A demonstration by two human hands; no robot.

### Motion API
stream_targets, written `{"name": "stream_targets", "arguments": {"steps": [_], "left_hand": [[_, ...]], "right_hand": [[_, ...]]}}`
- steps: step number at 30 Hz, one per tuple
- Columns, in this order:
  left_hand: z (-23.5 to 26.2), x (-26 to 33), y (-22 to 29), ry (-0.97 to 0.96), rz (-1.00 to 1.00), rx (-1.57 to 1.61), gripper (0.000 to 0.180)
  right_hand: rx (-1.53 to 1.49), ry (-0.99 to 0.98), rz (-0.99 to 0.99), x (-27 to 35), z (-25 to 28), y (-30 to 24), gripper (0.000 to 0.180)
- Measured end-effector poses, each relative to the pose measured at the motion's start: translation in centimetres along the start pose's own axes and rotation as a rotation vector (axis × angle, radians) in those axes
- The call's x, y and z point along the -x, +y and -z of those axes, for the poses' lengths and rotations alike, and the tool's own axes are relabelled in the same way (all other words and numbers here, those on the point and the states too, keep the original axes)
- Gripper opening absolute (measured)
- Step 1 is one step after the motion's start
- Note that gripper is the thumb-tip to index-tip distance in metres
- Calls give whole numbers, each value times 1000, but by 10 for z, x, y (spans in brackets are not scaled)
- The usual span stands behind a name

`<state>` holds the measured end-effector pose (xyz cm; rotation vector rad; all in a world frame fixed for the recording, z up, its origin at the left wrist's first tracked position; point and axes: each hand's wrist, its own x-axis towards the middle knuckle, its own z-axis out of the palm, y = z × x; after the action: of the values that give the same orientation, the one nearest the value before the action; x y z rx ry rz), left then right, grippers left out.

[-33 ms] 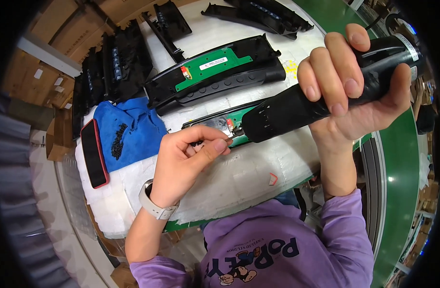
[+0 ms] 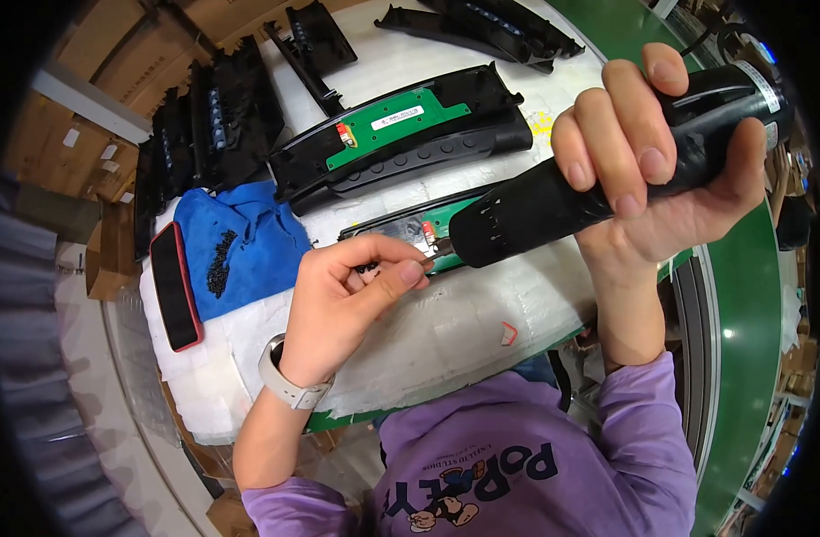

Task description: Assembling electronic circuit boards onto plastic housing components using an electric screwdriver.

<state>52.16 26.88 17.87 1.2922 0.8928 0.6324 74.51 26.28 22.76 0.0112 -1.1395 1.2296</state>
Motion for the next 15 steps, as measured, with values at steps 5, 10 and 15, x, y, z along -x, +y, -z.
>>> {"name": "stream_targets", "arguments": {"steps": [5, 10, 15], "left_hand": [[2, 0, -1, -14, -12, -52, 11], [1, 2, 1, -24, 75, 90, 13], [-4, 1, 2, 25, -4, 109, 13]], "right_hand": [[-47, -55, -93, -7, -3, -2, 47], [-176, 55, -66, 1, -6, 1, 46], [-120, 33, -119, -3, 4, -6, 47]]}}
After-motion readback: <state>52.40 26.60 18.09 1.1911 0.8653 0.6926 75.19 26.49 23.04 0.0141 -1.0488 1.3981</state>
